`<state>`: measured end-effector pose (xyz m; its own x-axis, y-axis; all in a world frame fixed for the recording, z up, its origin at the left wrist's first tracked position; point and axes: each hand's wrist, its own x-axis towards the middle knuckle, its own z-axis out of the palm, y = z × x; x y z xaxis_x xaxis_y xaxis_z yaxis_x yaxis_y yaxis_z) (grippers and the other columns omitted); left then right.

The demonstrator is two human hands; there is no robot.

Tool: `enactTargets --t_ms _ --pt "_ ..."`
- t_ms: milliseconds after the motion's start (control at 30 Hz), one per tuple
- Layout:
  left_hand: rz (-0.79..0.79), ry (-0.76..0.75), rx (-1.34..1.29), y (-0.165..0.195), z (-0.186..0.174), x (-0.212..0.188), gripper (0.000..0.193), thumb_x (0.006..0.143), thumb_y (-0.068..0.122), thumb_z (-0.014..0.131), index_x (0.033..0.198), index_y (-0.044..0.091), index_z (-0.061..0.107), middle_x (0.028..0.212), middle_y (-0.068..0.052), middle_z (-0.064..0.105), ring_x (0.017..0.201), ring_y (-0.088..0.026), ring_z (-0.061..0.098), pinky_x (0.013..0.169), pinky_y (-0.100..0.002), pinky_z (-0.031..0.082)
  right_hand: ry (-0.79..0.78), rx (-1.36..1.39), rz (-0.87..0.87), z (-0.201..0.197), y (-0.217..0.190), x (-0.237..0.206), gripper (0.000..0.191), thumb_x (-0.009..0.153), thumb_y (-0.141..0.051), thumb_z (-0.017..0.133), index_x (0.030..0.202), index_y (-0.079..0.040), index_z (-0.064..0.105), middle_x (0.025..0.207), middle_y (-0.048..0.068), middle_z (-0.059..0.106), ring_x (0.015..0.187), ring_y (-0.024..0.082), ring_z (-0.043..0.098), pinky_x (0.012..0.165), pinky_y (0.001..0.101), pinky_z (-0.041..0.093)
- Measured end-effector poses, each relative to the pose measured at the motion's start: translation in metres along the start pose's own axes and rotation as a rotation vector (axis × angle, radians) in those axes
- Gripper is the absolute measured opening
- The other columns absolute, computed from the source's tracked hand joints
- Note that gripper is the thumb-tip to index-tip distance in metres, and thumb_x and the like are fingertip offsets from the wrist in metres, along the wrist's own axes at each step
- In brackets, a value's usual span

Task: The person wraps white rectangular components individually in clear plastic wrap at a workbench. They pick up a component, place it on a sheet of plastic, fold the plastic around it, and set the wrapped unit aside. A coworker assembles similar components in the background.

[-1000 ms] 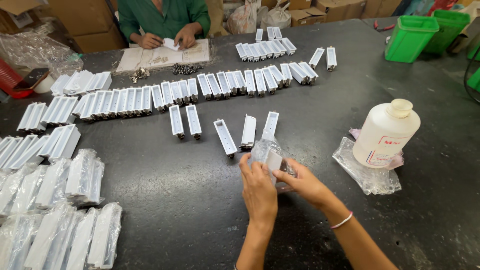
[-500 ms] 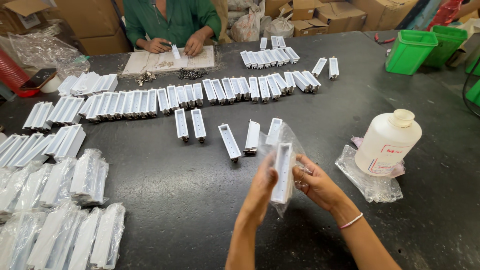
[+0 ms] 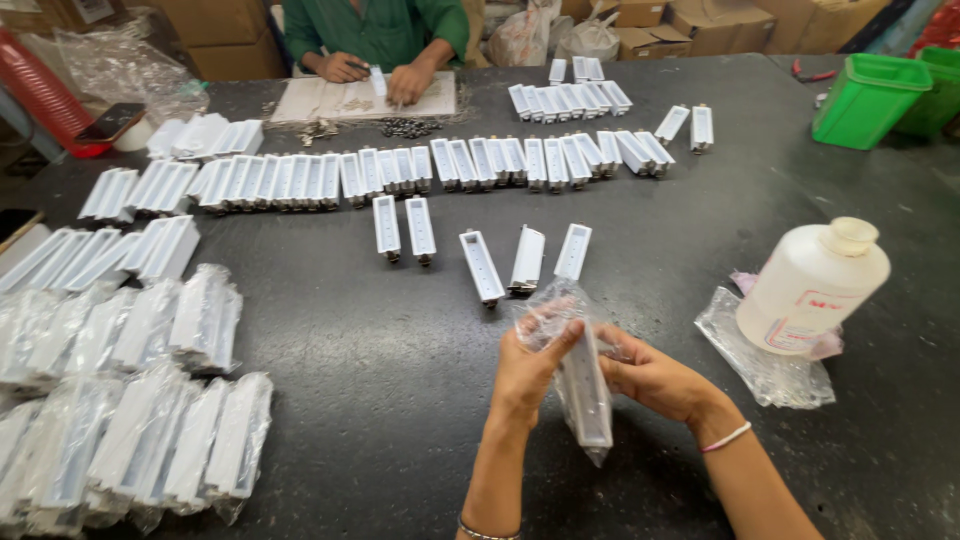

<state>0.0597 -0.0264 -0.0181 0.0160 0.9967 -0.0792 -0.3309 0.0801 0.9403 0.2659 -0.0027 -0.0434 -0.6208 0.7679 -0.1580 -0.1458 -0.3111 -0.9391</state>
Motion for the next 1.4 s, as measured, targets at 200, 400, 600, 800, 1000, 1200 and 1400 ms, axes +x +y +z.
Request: enactTargets --t_ms 200,400,600,800,1000,1200,1400 --pt "0.011 0.012 -0.079 -0.003 -0.001 -0.001 0.038 0.078 0.034 0.085 0.105 0.009 0.073 0.093 -0.005 0.075 0.085 -0.017 0.071 0.078 -0.036 0.056 0.077 -0.292 0.070 0.000 -0.009 0.000 0.069 0.089 -0.035 0.067 0.150 -0.010 0.047 0.134 0.008 0.067 0.125 0.021 0.063 0.103 0.0433 0.053" --pt "0.103 0.002 0.058 -0.003 0.010 -0.004 0.035 0.077 0.026 0.084 0.104 0.010 0.071 0.096 -0.005 0.076 0.084 -0.016 0.073 0.075 -0.031 0.062 0.202 -0.432 -0.219 0.007 -0.016 -0.002 0.079 0.083 -0.038 0.071 0.151 -0.014 0.040 0.143 0.001 0.057 0.131 0.015 0.055 0.108 0.0337 0.044" --pt "0.168 0.131 0.325 0.006 0.007 -0.007 0.026 0.079 0.023 0.084 0.098 0.009 0.075 0.094 0.000 0.073 0.080 -0.015 0.070 0.066 -0.028 0.059 0.249 -0.544 -0.086 0.012 -0.006 0.004 0.058 0.086 -0.035 0.075 0.136 -0.008 0.066 0.113 0.010 0.076 0.100 0.013 0.068 0.087 0.0301 0.055" --pt "0.425 0.256 0.628 0.023 0.002 -0.012 0.017 0.076 0.020 0.086 0.089 0.010 0.081 0.087 0.001 0.071 0.072 -0.009 0.063 0.058 -0.025 0.049 0.108 -0.614 -0.234 0.020 -0.010 0.002 0.052 0.096 -0.035 0.063 0.140 -0.008 0.059 0.124 0.002 0.070 0.112 0.009 0.062 0.096 0.0272 0.051" --pt "0.246 0.361 0.489 0.035 0.009 -0.016 0.017 0.077 0.017 0.085 0.091 0.009 0.079 0.082 0.001 0.059 0.062 -0.009 0.049 0.054 -0.028 0.048 0.273 -0.624 -0.018 0.032 -0.017 0.001 0.048 0.095 -0.029 0.065 0.139 -0.010 0.067 0.107 0.010 0.073 0.095 0.017 0.062 0.086 0.0348 0.053" --pt "0.105 0.216 0.223 0.028 0.008 -0.013 0.022 0.088 0.011 0.072 0.108 0.002 0.069 0.085 -0.004 0.062 0.071 -0.009 0.062 0.065 -0.030 0.060 0.227 -0.627 -0.121 0.033 -0.018 0.000 0.052 0.090 -0.030 0.068 0.138 -0.010 0.063 0.115 0.004 0.075 0.104 0.014 0.066 0.093 0.0314 0.054" --pt "0.085 0.023 0.122 0.018 0.005 -0.008 0.030 0.092 0.005 0.064 0.121 0.000 0.064 0.105 -0.008 0.066 0.093 -0.016 0.073 0.084 -0.029 0.062 0.220 -0.675 -0.159 0.026 -0.013 0.003 0.043 0.090 -0.033 0.070 0.121 -0.004 0.070 0.106 0.003 0.074 0.100 0.012 0.065 0.088 0.0315 0.054"
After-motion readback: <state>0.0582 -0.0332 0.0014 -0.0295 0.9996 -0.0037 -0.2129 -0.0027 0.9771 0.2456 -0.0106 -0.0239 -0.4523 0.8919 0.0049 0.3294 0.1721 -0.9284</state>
